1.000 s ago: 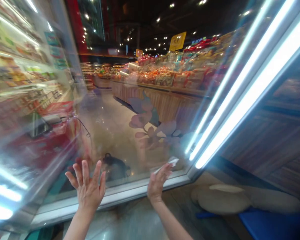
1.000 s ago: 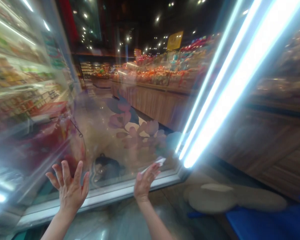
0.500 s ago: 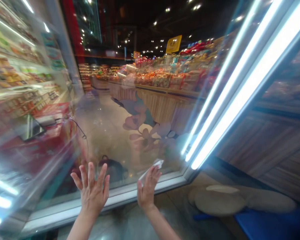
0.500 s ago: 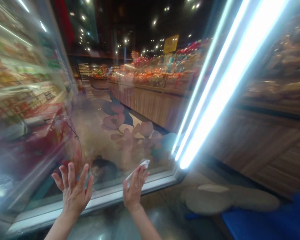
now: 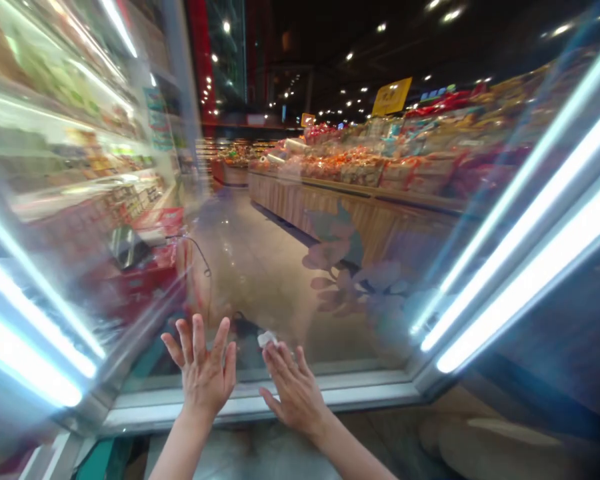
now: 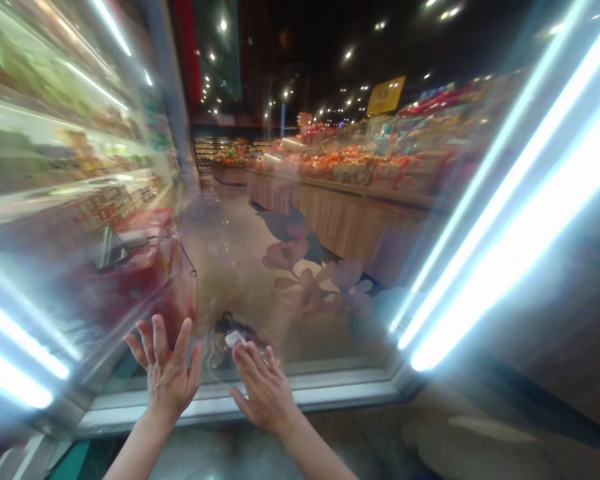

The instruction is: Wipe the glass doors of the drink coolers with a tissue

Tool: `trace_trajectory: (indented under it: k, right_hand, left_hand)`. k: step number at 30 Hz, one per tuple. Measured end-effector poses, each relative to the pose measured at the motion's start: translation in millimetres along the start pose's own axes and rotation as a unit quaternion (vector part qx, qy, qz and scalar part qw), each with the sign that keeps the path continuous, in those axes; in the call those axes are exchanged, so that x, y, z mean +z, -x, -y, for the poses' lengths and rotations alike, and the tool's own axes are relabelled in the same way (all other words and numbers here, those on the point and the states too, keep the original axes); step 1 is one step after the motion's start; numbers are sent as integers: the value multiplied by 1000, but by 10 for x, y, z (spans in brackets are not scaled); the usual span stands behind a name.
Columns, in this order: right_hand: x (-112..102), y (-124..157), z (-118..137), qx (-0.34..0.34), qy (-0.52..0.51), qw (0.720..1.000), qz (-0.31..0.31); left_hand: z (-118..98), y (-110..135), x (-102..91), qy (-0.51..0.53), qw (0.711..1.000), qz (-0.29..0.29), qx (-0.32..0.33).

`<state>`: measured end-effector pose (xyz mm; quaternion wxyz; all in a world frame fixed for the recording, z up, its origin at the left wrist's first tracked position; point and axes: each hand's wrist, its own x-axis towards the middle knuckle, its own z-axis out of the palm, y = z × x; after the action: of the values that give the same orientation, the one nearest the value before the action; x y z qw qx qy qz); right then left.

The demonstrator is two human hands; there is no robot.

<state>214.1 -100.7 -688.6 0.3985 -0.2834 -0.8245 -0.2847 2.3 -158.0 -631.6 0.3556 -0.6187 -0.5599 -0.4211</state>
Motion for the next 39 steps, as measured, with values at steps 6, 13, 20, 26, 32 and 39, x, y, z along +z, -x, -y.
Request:
trace_trajectory:
  k: [6, 13, 20, 26, 32, 39]
  right_hand:
    - [-232, -1374, -76, -32, 14, 997, -68]
    - [-54, -1805, 469, -453, 264, 851, 24]
    - [-84, -2253, 706, -481, 255, 839, -9]
    - [110, -2143, 1048, -591, 662, 408, -214]
    - [-287, -2610, 691, -545, 588, 565, -194]
    - [-361, -1854, 218, -32, -554, 769, 316]
  left_hand:
    - [296, -22, -119, -1, 998, -34, -46]
    - [836, 175, -250, 3, 989, -76, -128]
    - [1085, 512, -123, -14, 980, -69, -188]
    - [1113, 510, -152, 24, 972, -104, -209]
    - [1073, 453, -203, 28, 974, -104, -198]
    - [959, 229, -184, 26, 979, -118, -163]
